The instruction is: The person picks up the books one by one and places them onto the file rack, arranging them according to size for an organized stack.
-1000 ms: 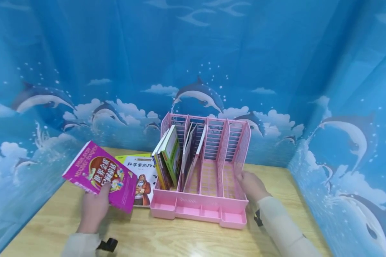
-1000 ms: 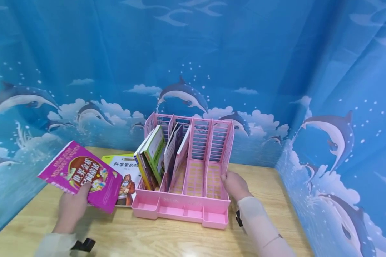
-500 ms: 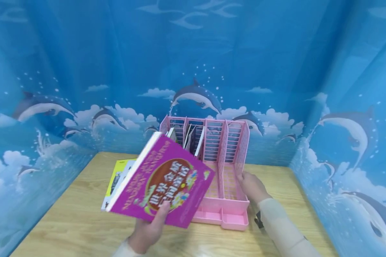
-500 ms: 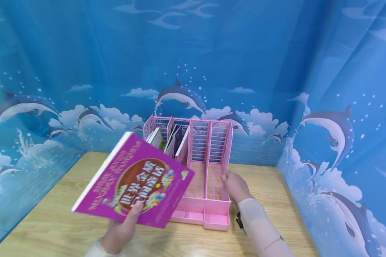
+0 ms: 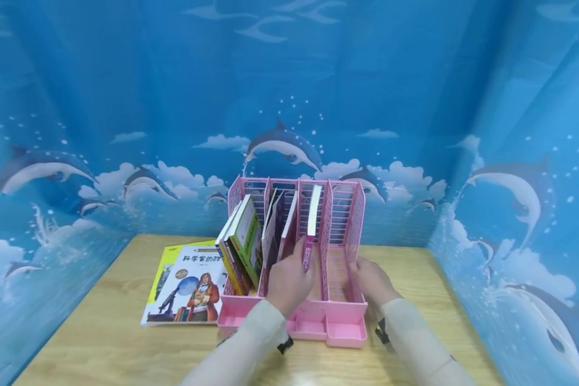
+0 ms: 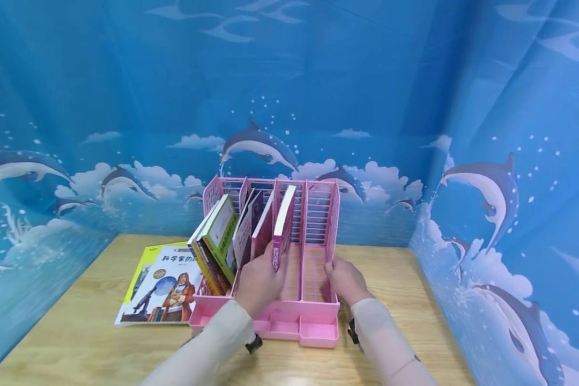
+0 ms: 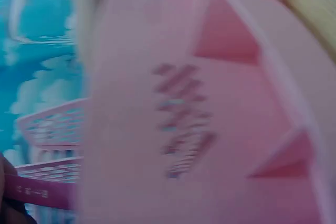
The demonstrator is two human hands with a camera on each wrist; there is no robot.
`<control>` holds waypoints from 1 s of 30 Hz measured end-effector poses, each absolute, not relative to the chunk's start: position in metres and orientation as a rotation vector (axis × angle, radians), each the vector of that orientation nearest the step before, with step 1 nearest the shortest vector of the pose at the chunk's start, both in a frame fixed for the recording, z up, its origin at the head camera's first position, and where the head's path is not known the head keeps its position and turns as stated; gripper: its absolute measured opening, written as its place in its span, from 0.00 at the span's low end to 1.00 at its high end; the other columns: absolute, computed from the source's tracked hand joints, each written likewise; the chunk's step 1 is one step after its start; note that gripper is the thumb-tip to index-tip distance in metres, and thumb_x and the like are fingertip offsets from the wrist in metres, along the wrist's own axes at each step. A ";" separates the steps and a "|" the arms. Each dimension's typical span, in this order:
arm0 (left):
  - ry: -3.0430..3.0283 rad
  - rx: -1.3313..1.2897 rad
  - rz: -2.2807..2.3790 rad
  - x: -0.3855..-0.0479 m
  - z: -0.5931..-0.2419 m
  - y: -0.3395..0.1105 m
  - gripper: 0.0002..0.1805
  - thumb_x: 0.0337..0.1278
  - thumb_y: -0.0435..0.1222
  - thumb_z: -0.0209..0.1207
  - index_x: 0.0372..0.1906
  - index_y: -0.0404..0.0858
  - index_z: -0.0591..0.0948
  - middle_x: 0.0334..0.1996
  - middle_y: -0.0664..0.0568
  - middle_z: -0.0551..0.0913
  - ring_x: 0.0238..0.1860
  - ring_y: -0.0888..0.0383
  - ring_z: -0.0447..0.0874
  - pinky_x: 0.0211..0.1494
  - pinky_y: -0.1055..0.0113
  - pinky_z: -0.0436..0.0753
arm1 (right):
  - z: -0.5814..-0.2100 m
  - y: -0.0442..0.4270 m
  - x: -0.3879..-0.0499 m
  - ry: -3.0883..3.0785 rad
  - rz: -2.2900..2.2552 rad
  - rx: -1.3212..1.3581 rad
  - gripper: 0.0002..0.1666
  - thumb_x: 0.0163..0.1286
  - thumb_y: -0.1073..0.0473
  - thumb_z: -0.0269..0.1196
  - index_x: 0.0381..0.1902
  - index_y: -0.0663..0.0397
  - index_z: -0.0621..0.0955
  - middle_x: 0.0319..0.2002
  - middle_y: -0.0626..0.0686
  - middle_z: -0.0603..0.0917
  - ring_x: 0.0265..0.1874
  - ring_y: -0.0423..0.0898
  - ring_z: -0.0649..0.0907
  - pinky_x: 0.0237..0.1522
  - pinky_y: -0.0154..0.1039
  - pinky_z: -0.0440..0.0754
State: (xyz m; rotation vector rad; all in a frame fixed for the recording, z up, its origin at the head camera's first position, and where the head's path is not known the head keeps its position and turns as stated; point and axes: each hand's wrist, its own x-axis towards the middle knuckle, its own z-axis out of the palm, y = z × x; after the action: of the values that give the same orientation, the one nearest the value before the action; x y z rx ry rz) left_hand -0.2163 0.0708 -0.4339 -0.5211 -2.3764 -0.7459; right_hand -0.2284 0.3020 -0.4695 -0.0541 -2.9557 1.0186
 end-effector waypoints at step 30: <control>-2.643 -0.601 -1.027 -0.220 -0.404 0.040 0.29 0.74 0.44 0.56 0.74 0.39 0.70 0.10 0.58 0.68 0.08 0.64 0.64 0.11 0.66 0.68 | -0.476 0.301 -0.229 -2.919 1.252 -0.149 0.47 0.79 0.26 0.37 0.64 0.59 0.78 0.56 0.62 0.85 0.56 0.62 0.84 0.62 0.67 0.76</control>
State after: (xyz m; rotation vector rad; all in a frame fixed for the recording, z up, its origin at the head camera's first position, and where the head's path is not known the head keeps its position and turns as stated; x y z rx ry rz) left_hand -0.2195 0.0402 -0.4038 -0.6007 -2.6433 -1.0267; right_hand -0.2290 0.3012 -0.4759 -0.1485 -2.9187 1.2517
